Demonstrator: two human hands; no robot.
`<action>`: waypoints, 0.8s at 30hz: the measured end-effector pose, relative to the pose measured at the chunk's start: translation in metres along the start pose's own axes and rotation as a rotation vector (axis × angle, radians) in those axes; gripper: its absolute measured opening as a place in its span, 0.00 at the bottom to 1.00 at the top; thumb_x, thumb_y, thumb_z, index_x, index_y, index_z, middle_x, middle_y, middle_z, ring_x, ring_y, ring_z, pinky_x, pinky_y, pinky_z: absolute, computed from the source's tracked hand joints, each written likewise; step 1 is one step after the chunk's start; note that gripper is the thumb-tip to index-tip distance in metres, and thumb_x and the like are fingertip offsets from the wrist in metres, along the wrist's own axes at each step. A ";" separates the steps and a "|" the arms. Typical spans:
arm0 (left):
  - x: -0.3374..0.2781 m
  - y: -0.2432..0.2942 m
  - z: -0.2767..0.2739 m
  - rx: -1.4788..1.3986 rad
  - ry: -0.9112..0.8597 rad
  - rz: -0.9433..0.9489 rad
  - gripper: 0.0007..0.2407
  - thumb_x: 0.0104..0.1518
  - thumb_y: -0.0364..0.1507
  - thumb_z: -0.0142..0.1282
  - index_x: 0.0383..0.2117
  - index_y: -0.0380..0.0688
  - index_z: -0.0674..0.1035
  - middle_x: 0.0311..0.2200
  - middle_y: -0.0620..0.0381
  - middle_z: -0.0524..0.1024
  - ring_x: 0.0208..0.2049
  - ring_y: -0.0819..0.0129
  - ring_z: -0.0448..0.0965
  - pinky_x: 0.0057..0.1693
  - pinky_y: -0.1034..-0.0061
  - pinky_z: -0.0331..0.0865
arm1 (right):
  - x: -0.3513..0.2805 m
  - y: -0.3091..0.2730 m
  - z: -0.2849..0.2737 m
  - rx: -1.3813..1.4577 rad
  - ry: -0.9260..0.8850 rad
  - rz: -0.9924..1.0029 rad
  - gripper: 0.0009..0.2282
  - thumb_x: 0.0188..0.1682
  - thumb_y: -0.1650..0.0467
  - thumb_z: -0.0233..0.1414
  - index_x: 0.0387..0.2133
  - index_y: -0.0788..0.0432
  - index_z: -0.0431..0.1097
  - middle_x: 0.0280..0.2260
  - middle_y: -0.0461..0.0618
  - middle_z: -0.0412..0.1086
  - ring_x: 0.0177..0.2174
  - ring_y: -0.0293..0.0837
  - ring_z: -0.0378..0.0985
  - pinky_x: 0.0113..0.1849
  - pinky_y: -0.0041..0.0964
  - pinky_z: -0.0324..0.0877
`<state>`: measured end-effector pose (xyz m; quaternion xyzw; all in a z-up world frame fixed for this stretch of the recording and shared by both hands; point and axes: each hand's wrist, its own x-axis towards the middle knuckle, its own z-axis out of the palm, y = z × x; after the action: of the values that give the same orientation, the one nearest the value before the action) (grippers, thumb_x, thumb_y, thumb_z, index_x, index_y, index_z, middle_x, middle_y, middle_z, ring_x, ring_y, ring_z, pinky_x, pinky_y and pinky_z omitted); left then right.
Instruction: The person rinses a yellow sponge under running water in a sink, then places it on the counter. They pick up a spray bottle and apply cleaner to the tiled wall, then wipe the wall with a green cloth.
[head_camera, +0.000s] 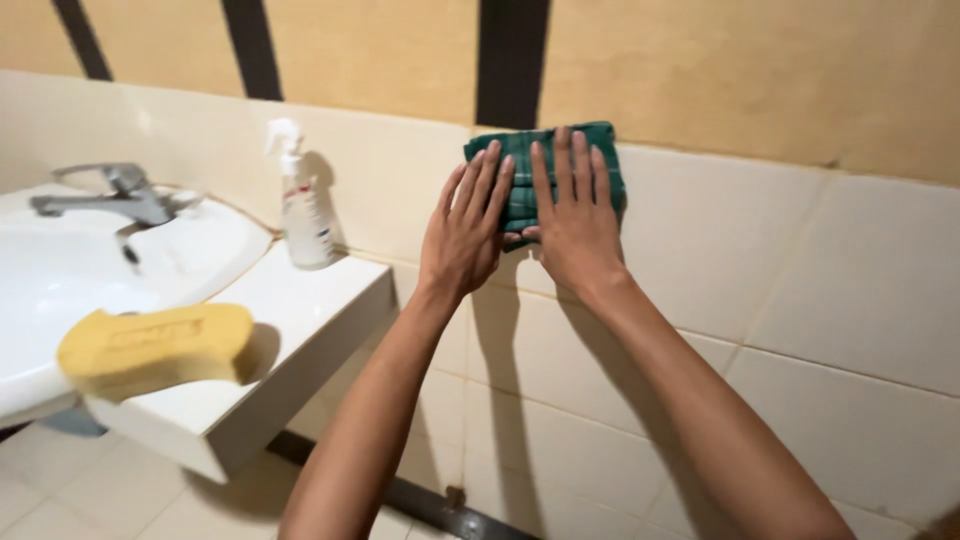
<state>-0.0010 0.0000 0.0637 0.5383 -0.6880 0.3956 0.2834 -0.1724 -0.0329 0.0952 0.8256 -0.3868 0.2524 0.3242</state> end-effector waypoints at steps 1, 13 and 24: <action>-0.012 -0.008 0.006 0.011 -0.012 -0.010 0.38 0.59 0.45 0.55 0.71 0.36 0.54 0.74 0.44 0.48 0.74 0.55 0.48 0.75 0.60 0.44 | 0.004 -0.011 0.010 0.016 -0.001 -0.011 0.48 0.44 0.55 0.59 0.71 0.67 0.39 0.70 0.71 0.33 0.69 0.65 0.32 0.66 0.59 0.33; -0.103 -0.002 0.050 -0.065 -0.142 -0.141 0.40 0.59 0.44 0.56 0.72 0.34 0.51 0.74 0.40 0.45 0.75 0.51 0.44 0.76 0.59 0.40 | -0.050 -0.045 0.076 0.029 0.037 -0.208 0.46 0.44 0.56 0.60 0.73 0.60 0.42 0.73 0.60 0.37 0.71 0.53 0.37 0.68 0.47 0.38; -0.001 0.103 0.017 -0.332 0.002 0.165 0.40 0.59 0.45 0.56 0.70 0.29 0.53 0.72 0.34 0.45 0.74 0.44 0.44 0.76 0.55 0.40 | -0.115 0.093 0.002 0.065 0.094 -0.077 0.45 0.44 0.55 0.60 0.72 0.58 0.45 0.72 0.61 0.39 0.70 0.56 0.42 0.67 0.51 0.41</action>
<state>-0.0997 -0.0029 0.0298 0.4253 -0.7856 0.2990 0.3355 -0.3126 -0.0257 0.0484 0.8370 -0.3307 0.2908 0.3247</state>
